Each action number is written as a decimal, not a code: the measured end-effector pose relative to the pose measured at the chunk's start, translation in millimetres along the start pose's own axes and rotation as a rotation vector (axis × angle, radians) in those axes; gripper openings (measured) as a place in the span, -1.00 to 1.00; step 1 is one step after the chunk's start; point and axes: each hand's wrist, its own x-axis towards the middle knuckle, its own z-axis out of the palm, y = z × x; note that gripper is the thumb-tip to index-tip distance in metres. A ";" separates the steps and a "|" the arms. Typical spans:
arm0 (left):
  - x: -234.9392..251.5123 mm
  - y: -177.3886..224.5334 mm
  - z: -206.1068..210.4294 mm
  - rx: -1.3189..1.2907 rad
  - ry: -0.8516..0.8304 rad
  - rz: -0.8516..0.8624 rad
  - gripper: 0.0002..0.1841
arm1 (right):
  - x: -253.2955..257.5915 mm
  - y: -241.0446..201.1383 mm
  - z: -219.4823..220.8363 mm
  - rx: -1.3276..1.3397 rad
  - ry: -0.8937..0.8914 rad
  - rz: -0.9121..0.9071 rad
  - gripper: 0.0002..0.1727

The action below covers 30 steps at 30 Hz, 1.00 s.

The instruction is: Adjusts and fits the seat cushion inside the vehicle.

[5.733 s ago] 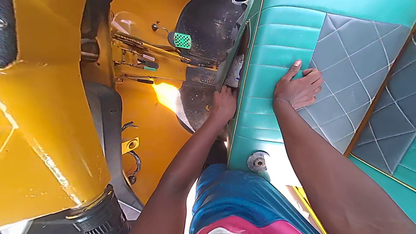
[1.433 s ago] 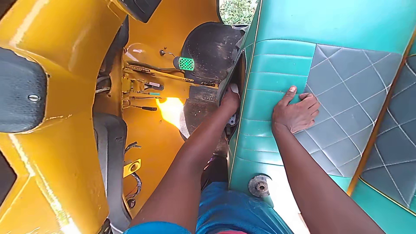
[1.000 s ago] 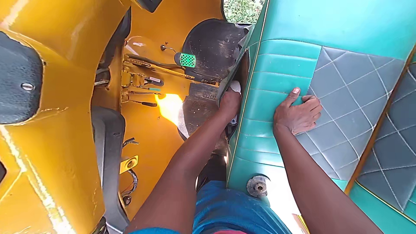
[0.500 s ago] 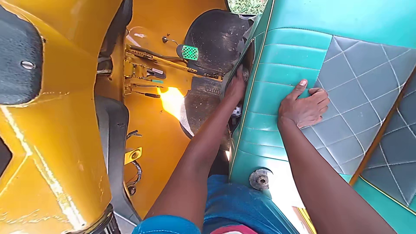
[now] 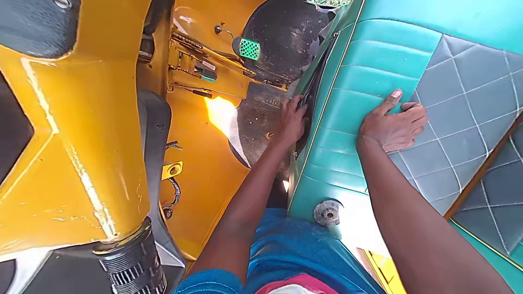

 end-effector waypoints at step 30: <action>-123.7 -20.2 15.7 -0.527 -0.187 -0.112 -0.80 | 0.2 -0.1 -2.7 0.019 -0.001 -0.005 -0.35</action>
